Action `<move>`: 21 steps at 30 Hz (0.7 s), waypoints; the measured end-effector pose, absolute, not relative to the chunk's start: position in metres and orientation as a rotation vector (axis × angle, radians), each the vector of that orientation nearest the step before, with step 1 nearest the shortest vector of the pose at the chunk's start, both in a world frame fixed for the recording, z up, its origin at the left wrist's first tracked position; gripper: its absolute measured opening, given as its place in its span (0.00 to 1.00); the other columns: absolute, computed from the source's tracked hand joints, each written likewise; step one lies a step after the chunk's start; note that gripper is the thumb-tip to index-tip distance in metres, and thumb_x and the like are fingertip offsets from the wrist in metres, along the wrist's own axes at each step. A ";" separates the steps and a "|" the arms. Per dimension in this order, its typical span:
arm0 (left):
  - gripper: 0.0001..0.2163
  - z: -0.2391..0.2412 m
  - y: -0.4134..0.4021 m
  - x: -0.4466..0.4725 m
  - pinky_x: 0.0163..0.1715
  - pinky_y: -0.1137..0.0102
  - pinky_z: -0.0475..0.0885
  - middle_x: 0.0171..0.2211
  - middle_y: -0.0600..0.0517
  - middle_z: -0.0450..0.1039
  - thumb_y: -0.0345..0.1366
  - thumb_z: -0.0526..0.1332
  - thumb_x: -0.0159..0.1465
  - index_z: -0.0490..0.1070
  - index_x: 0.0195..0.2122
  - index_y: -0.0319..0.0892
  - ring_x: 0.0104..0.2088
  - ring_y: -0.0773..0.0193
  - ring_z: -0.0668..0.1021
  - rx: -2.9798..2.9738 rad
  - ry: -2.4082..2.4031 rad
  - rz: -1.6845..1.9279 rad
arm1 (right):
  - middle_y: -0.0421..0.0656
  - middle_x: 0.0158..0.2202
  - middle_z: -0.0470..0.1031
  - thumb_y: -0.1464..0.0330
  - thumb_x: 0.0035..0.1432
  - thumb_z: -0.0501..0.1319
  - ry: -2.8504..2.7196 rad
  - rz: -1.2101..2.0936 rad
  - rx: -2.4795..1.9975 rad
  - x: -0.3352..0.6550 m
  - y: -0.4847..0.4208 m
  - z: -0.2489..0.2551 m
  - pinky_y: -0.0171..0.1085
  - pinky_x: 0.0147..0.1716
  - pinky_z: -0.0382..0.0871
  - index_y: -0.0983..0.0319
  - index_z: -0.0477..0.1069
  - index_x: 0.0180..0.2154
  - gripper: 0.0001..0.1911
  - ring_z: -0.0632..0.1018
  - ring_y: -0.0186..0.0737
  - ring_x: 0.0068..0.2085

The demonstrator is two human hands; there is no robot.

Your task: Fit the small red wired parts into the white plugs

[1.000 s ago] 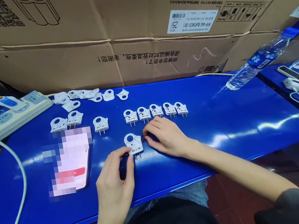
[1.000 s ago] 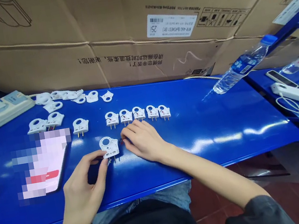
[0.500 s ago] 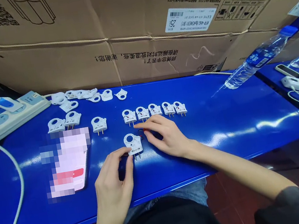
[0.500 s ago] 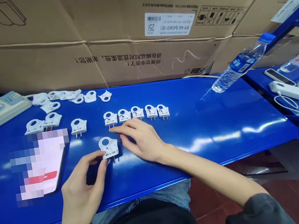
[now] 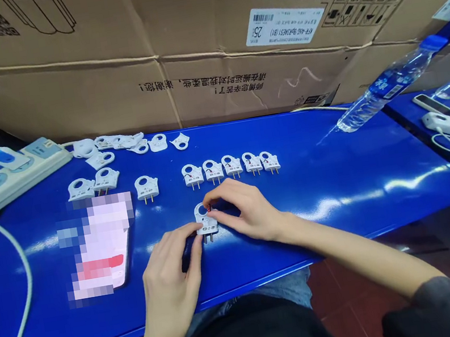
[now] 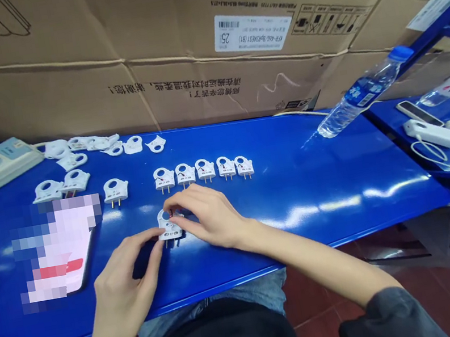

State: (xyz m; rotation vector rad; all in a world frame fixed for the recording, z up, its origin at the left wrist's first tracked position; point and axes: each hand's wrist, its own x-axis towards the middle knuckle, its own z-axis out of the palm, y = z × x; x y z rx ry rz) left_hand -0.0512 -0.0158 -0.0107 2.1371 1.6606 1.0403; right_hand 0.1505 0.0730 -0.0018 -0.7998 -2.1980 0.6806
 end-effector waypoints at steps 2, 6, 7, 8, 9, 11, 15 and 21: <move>0.09 -0.011 -0.016 -0.052 0.51 0.64 0.72 0.47 0.52 0.80 0.34 0.59 0.73 0.72 0.53 0.48 0.47 0.60 0.81 2.141 1.660 1.031 | 0.43 0.46 0.82 0.65 0.74 0.60 -2.214 0.644 -0.779 0.151 0.074 -0.003 0.41 0.51 0.74 0.59 0.73 0.49 0.07 0.78 0.39 0.47; 0.09 -0.012 -0.016 -0.052 0.51 0.64 0.72 0.48 0.52 0.80 0.34 0.59 0.73 0.72 0.53 0.48 0.47 0.59 0.81 2.153 1.655 1.024 | 0.42 0.44 0.82 0.64 0.73 0.61 -2.233 0.630 -0.770 0.151 0.074 -0.003 0.41 0.48 0.74 0.59 0.75 0.49 0.08 0.78 0.40 0.44; 0.09 -0.012 -0.016 -0.052 0.51 0.63 0.72 0.48 0.52 0.81 0.34 0.59 0.73 0.72 0.54 0.49 0.46 0.59 0.81 2.157 1.654 1.025 | 0.42 0.43 0.82 0.65 0.73 0.61 -2.236 0.636 -0.772 0.151 0.074 -0.003 0.41 0.47 0.75 0.58 0.75 0.49 0.07 0.79 0.40 0.44; 0.10 -0.012 -0.016 -0.052 0.51 0.64 0.72 0.47 0.52 0.81 0.34 0.59 0.73 0.72 0.54 0.49 0.46 0.59 0.81 2.159 1.653 1.024 | 0.41 0.42 0.82 0.65 0.73 0.61 -2.238 0.640 -0.777 0.151 0.074 -0.003 0.41 0.47 0.75 0.58 0.75 0.49 0.07 0.79 0.40 0.43; 0.10 -0.012 -0.016 -0.052 0.51 0.64 0.72 0.47 0.52 0.81 0.34 0.59 0.73 0.72 0.54 0.48 0.46 0.59 0.81 2.158 1.655 1.024 | 0.41 0.42 0.83 0.65 0.73 0.61 -2.239 0.644 -0.783 0.151 0.074 -0.004 0.41 0.48 0.75 0.58 0.75 0.49 0.07 0.79 0.40 0.43; 0.09 -0.012 -0.016 -0.051 0.50 0.64 0.72 0.47 0.52 0.81 0.34 0.59 0.73 0.73 0.53 0.48 0.46 0.59 0.81 2.161 1.655 1.032 | 0.41 0.42 0.83 0.66 0.73 0.61 -2.241 0.652 -0.788 0.151 0.074 -0.004 0.41 0.47 0.76 0.58 0.76 0.49 0.07 0.79 0.39 0.43; 0.09 -0.011 -0.015 -0.051 0.50 0.65 0.72 0.46 0.51 0.81 0.34 0.59 0.73 0.73 0.53 0.47 0.46 0.60 0.81 2.162 1.646 1.043 | 0.41 0.43 0.84 0.66 0.73 0.60 -2.247 0.652 -0.781 0.151 0.073 -0.007 0.41 0.46 0.77 0.57 0.77 0.48 0.07 0.79 0.40 0.44; 0.09 -0.011 -0.015 -0.050 0.49 0.64 0.73 0.47 0.51 0.81 0.34 0.59 0.73 0.73 0.53 0.48 0.46 0.59 0.82 2.169 1.656 1.046 | 0.42 0.43 0.84 0.66 0.73 0.60 -2.282 0.557 -0.737 0.152 0.073 -0.007 0.40 0.44 0.76 0.59 0.78 0.47 0.08 0.78 0.40 0.43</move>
